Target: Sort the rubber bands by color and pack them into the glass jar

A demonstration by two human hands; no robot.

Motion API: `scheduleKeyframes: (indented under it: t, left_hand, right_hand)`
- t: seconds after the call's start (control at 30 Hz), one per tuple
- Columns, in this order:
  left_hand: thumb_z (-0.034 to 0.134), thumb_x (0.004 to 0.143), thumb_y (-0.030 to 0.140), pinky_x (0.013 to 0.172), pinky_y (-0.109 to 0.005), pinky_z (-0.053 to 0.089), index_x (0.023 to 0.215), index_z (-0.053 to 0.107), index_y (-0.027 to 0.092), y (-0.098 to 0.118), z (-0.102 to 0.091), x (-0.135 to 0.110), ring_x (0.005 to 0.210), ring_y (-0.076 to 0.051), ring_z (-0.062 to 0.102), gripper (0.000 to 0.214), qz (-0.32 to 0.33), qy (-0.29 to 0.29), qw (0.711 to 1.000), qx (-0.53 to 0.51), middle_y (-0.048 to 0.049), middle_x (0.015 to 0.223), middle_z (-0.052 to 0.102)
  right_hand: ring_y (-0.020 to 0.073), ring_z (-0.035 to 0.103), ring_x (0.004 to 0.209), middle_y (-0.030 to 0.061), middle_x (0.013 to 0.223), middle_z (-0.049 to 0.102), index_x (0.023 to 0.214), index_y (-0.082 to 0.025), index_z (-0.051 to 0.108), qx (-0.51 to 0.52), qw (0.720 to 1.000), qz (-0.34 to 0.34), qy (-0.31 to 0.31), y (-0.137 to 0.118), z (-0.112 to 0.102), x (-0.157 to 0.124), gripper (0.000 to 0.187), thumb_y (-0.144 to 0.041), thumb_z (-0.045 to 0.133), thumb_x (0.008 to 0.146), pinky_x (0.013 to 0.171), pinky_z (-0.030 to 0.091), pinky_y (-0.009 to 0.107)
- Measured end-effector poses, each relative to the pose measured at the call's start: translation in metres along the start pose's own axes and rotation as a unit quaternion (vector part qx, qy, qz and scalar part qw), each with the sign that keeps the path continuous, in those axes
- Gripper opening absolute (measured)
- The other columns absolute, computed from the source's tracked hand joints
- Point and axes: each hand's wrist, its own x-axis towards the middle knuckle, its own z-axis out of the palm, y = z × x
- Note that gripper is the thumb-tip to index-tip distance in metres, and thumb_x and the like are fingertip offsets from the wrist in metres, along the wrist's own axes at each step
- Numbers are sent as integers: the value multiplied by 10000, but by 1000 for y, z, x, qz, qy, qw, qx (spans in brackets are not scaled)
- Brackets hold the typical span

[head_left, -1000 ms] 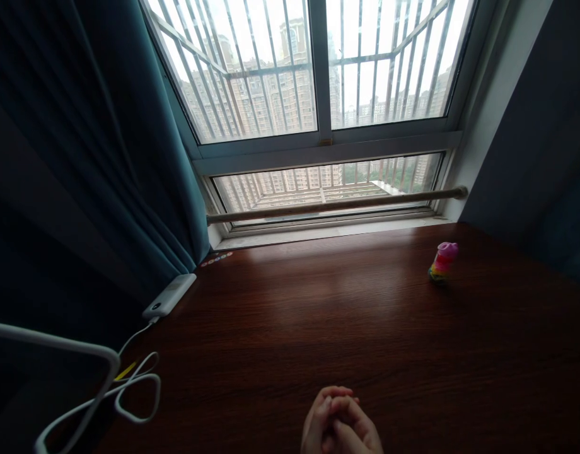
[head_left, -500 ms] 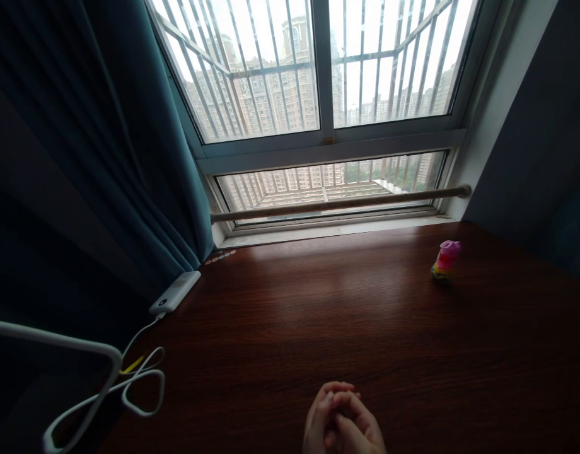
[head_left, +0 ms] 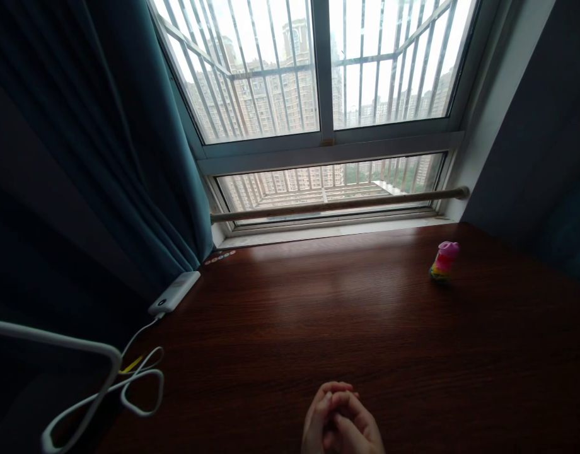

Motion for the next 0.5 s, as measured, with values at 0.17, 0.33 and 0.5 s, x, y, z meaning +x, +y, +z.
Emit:
scheduleKeyframes:
  t: [0.17,0.33,0.5]
  left_hand:
    - [631,614,339,769,-305,433,705,664,115,1,1,-1,798,-235,612,244,2,-2,1000,-5,-101,814,657]
    - [633,608,351,757,-295,431,697,660,112,1,1,0,789,-228,607,257,2,-3,1000,5,-103,795,652]
    - [626,609,368,754,-294,430,701,660,113,-1,-1,1,794,-230,606,273,3,-2,1000,9,-100,790,650]
  right_hand:
    - [62,492,434,23,607,615,652,-129,642,10,1000,-13,4,3,0,1,223,-269,771,536,412,346,156]
    - [78,503,408,-5,495,562,648,-124,627,2,1000,-3,5,3,0,1,250,-290,773,532,410,361,168]
    - [65,495,391,0,489,571,646,-123,634,8,1000,-6,7,1,2,0,248,-289,779,532,398,353,149]
